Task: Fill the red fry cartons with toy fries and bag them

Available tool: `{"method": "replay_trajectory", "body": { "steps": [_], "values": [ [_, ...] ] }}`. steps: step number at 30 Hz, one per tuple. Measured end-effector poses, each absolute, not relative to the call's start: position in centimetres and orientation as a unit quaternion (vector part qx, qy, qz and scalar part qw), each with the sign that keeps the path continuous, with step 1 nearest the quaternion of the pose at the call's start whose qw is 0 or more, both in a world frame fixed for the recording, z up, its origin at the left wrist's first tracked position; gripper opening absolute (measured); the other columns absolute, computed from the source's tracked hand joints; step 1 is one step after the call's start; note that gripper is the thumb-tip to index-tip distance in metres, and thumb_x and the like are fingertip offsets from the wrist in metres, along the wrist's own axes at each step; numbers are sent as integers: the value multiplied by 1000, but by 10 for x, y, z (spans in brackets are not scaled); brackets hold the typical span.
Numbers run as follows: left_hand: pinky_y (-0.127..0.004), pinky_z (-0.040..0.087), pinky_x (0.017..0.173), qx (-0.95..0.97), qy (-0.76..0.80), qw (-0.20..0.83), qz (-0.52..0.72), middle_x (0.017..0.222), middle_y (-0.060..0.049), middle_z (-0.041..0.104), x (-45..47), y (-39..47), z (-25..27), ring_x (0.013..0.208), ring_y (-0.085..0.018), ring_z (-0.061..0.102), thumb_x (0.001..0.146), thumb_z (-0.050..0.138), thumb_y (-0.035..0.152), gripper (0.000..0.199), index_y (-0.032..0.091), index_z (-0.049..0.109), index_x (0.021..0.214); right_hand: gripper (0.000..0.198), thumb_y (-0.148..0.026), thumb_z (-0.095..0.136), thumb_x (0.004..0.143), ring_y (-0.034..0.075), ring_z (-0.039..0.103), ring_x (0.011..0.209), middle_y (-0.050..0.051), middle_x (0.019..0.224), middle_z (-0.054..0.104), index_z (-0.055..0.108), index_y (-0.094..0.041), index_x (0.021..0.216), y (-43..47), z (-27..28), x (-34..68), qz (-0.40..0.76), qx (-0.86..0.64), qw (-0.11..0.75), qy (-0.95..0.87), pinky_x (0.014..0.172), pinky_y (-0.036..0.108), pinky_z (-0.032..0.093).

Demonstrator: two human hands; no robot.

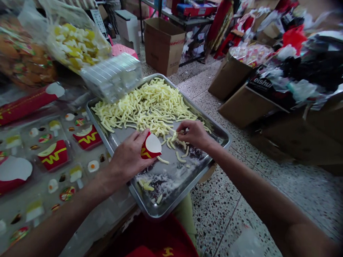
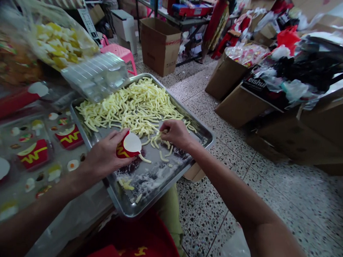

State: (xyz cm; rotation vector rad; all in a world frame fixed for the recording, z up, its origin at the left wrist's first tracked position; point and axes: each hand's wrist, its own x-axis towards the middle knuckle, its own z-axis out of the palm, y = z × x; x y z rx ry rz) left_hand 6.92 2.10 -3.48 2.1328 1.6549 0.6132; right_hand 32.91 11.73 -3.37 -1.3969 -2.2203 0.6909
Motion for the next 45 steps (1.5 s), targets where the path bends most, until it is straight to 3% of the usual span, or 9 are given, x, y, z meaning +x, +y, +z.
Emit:
{"method": "replay_trajectory", "body": {
  "steps": [4,10,15,20,27,36,39,42,45],
  "values": [
    [-42,54,95,751,598,204,192,126,-13,61,74,15,-30,110,-31,64,72,80,43,86,14,47,146,18,-13,70,63,11,55,65,-1,72,70,76,-16,80,101,-4,330,304,-495,318,-749,63,25,41],
    [-43,51,100,720,598,241,257,130,-15,60,116,25,-29,115,-32,62,68,83,36,86,12,49,143,16,-20,74,67,8,42,54,-4,60,59,77,-15,82,82,10,320,419,-480,288,-715,51,24,32],
    [-39,53,98,708,549,278,347,122,-11,65,136,51,-42,109,-27,64,61,84,29,76,14,57,131,10,-7,69,74,13,54,70,5,80,68,75,-14,78,88,19,306,208,-438,178,-856,68,28,42],
    [-41,49,106,720,554,203,366,125,-11,62,131,68,-24,115,-28,60,59,79,18,77,13,55,132,19,-9,56,87,20,54,87,9,91,69,72,-16,78,93,48,284,28,-370,83,-925,84,34,41],
    [-42,48,108,712,568,157,382,126,-11,59,131,67,-9,118,-28,58,66,77,18,79,15,50,139,14,-12,59,81,14,59,74,1,82,69,70,-16,90,99,50,269,270,-454,174,-831,68,26,45],
    [-40,46,109,704,550,206,399,132,-10,60,102,65,-35,120,-27,58,69,81,27,81,17,49,143,19,-28,66,89,14,61,76,3,87,71,67,-17,105,90,33,308,243,-478,229,-812,69,27,46],
    [-41,45,109,685,561,245,394,136,-10,60,92,66,-41,123,-26,57,67,82,27,82,17,50,142,24,-42,75,83,17,61,67,5,70,68,76,-18,85,89,13,326,135,-619,103,-767,65,31,43],
    [-41,46,109,681,564,257,389,137,-9,61,87,62,-37,124,-26,58,66,82,29,82,17,51,141,24,-44,77,78,23,65,74,11,73,72,78,-19,78,86,-10,315,73,-648,-43,-757,66,33,43],
    [-40,47,108,685,557,261,389,137,-9,62,81,55,-28,122,-26,60,67,83,30,81,17,53,141,18,-34,74,76,23,66,78,14,83,74,79,-19,84,87,-20,298,64,-649,-65,-756,64,31,43]
  ]
}}
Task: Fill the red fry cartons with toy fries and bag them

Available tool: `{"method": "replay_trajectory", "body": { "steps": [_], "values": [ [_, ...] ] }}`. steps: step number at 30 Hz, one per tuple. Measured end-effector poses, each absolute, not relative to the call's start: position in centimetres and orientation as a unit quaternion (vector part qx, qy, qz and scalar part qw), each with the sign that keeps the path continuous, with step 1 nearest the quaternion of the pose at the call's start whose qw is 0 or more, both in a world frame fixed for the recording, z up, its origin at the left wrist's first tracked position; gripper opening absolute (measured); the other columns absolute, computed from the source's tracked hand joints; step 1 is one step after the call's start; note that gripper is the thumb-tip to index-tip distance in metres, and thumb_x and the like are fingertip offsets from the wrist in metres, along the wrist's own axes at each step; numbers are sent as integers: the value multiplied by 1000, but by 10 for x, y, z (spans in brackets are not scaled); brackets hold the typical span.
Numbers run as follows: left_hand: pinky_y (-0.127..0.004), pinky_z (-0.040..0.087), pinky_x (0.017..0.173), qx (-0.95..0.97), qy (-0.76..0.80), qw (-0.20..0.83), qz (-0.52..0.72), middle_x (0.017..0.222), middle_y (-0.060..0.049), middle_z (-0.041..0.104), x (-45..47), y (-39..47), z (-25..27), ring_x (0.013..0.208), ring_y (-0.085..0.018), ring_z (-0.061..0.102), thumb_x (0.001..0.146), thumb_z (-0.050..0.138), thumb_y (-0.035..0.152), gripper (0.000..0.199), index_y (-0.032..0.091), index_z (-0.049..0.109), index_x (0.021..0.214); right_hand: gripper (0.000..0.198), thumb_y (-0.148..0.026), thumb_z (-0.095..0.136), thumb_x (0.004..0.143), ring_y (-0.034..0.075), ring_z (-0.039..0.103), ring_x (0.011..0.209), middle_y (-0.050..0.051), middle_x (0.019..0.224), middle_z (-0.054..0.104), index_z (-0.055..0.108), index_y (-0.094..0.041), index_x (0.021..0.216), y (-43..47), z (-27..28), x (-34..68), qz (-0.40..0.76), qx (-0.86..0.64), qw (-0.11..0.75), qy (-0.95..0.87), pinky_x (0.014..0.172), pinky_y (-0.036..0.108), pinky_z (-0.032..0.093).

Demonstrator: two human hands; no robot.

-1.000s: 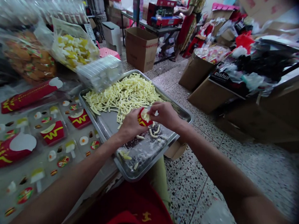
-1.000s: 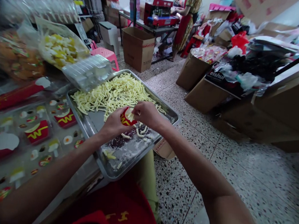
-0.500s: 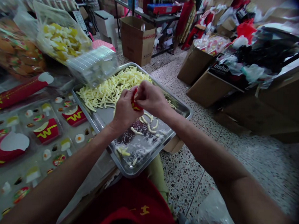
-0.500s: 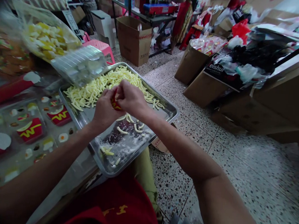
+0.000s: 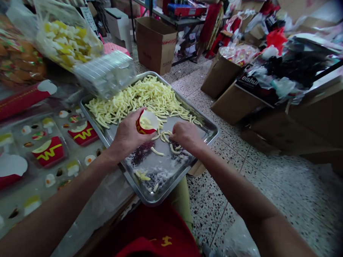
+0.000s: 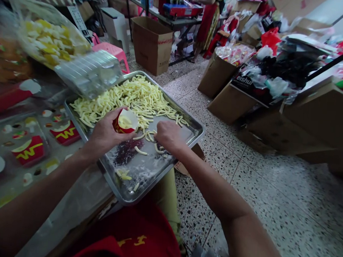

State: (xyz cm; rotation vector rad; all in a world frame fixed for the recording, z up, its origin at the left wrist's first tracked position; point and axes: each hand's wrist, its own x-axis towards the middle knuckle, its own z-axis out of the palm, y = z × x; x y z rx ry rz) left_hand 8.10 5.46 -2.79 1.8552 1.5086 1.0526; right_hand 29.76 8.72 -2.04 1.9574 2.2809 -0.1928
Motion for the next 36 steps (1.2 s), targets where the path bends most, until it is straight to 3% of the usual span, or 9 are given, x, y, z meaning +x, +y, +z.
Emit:
{"method": "replay_trajectory", "body": {
  "steps": [4,7,12,16,22,25,29,32,36],
  "values": [
    [-40,48,108,667,577,263,390,137,-9,63,67,45,-22,121,-26,61,67,83,33,82,18,53,141,13,-29,71,73,16,60,65,5,72,71,78,-20,79,88,-10,305,-135,622,9,771,59,27,38],
    [-41,48,109,664,585,267,382,140,-10,61,64,39,-22,122,-27,60,66,84,33,84,18,53,142,7,-26,72,73,14,59,67,1,74,71,77,-22,77,71,1,320,-152,545,-14,825,61,27,37],
    [-41,48,107,687,569,274,360,135,-11,64,77,31,-17,120,-27,62,64,86,32,85,17,54,141,10,-27,70,81,21,61,77,8,85,72,76,-19,84,25,-6,326,-71,574,60,814,59,30,34],
    [-41,49,106,706,570,254,335,134,-13,64,81,25,-18,119,-28,62,66,84,35,84,15,53,141,29,-35,73,83,22,64,84,8,99,73,74,-19,107,15,-17,333,-104,593,0,798,66,31,40],
    [-41,50,104,716,580,260,289,133,-12,63,79,18,-26,119,-29,62,67,82,37,84,18,51,142,29,-39,77,80,22,64,87,11,113,67,76,-18,100,19,-20,327,-102,588,-5,803,70,31,45],
    [-42,49,105,730,568,266,269,135,-12,61,85,16,-30,120,-30,61,66,83,37,87,17,50,144,14,-27,68,84,20,64,80,11,100,70,77,-17,87,21,-26,315,-89,592,62,799,65,31,42],
    [-44,51,101,751,567,257,221,130,-14,62,88,10,-36,117,-33,62,67,82,42,88,15,49,145,17,-18,61,82,20,65,75,13,93,73,77,-14,86,28,-30,307,-60,592,82,799,60,31,37],
    [-44,53,98,757,570,249,200,129,-14,62,84,2,-40,115,-33,63,69,81,45,87,15,50,144,14,-19,65,77,18,62,68,9,78,73,78,-15,80,38,-26,307,-107,612,21,783,59,29,36],
    [-42,52,97,731,586,253,244,125,-12,62,75,-11,-42,112,-30,63,69,81,42,83,16,50,142,14,-29,70,75,13,56,56,0,60,67,77,-17,76,48,-16,283,-286,612,-132,726,53,25,35]
  ]
}}
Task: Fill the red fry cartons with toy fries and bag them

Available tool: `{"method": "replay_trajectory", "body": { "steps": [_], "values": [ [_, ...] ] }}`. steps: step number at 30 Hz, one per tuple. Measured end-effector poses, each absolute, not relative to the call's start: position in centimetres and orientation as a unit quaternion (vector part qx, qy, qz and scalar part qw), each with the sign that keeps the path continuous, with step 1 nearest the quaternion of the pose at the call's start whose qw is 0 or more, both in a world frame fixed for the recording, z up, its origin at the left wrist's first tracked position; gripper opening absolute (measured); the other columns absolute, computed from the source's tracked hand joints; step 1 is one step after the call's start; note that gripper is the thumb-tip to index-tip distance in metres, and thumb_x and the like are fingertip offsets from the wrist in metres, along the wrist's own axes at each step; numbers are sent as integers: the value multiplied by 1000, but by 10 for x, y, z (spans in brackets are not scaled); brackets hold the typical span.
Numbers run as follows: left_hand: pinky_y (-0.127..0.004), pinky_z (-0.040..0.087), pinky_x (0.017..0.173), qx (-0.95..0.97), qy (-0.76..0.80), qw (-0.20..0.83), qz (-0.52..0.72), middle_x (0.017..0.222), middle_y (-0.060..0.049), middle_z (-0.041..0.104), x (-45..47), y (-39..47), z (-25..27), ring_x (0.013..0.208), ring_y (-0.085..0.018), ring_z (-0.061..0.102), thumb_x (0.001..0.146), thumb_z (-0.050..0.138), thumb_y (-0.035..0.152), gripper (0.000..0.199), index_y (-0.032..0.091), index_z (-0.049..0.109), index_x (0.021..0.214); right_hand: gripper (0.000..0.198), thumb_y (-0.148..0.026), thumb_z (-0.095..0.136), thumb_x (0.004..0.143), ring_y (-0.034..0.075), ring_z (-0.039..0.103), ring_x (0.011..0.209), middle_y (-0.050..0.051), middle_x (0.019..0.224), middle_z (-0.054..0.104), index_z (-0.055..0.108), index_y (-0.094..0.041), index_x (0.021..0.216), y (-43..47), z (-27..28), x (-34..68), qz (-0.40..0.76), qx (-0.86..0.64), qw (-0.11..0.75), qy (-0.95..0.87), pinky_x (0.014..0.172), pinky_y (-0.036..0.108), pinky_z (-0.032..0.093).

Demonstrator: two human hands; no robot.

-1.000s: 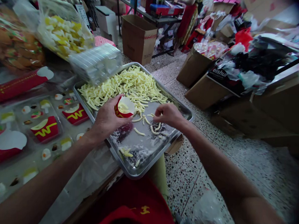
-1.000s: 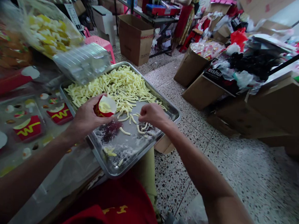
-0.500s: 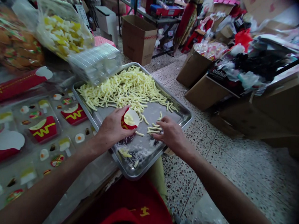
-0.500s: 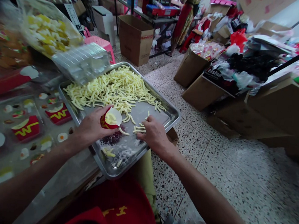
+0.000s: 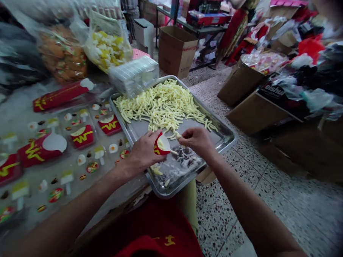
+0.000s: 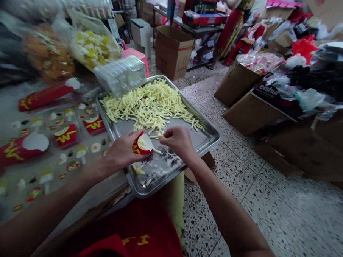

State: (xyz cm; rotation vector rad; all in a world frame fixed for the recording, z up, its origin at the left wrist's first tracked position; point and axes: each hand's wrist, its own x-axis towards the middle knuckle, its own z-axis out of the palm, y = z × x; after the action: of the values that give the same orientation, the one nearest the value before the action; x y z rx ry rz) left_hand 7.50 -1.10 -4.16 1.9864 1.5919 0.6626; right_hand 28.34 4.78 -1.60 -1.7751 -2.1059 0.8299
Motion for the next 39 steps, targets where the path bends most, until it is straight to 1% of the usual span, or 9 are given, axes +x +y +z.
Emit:
{"method": "replay_trajectory", "body": {
  "steps": [2,8,15,19,21,25,32,35,39],
  "values": [
    [-42,52,97,706,609,235,275,122,-12,62,71,-20,-43,110,-30,63,68,83,37,84,16,50,141,13,-28,70,77,13,56,57,0,62,68,77,-17,76,43,-12,255,313,-582,151,-735,53,25,35],
    [-44,50,102,599,710,144,342,122,-18,60,61,-71,-46,111,-30,58,73,72,19,71,7,49,140,30,-21,49,97,17,62,75,11,87,72,76,-17,83,-13,-1,182,176,-413,84,-890,67,29,39],
    [-42,49,105,529,736,77,416,125,-13,56,8,-150,-50,116,-27,55,77,73,25,83,14,36,151,25,-32,60,91,19,58,75,5,77,63,79,-21,78,-53,-9,123,340,-277,171,-882,71,32,43],
    [-41,51,101,432,778,71,451,123,-11,56,-38,-223,-53,114,-26,59,78,77,31,87,21,35,153,19,-38,65,89,25,58,97,10,103,64,81,-28,89,-109,-16,75,340,-202,186,-899,87,40,45],
    [-42,52,101,375,807,63,451,124,-12,56,-59,-259,-57,115,-27,60,74,80,29,90,21,36,153,19,-35,65,89,23,61,95,10,105,67,80,-26,97,-134,-26,48,410,-189,157,-878,84,37,47],
    [-46,49,106,334,856,73,389,134,-14,57,-101,-323,-67,126,-31,57,69,85,28,98,22,36,153,18,-27,62,90,16,61,69,4,78,71,76,-17,95,-153,-47,-15,549,-174,14,-817,64,26,44],
    [-53,37,120,571,785,64,232,159,-21,39,-175,-366,-95,149,-35,35,63,90,48,121,20,22,159,19,-17,63,88,17,63,83,6,93,72,80,-22,95,-148,-43,-86,291,-66,-158,-941,70,26,39],
    [-50,39,119,631,753,45,178,158,-21,40,-181,-362,-106,150,-32,35,72,85,40,106,16,27,157,23,-20,58,92,25,62,98,11,106,67,81,-27,95,-161,-50,-85,160,-8,-126,-979,77,32,42],
    [-64,33,117,643,761,-24,83,156,-22,41,-173,-363,-111,146,-36,40,83,75,45,82,12,41,150,26,-15,53,95,26,61,101,13,110,66,77,-24,102,-172,-56,-68,100,59,-47,-992,87,40,42]
  ]
}}
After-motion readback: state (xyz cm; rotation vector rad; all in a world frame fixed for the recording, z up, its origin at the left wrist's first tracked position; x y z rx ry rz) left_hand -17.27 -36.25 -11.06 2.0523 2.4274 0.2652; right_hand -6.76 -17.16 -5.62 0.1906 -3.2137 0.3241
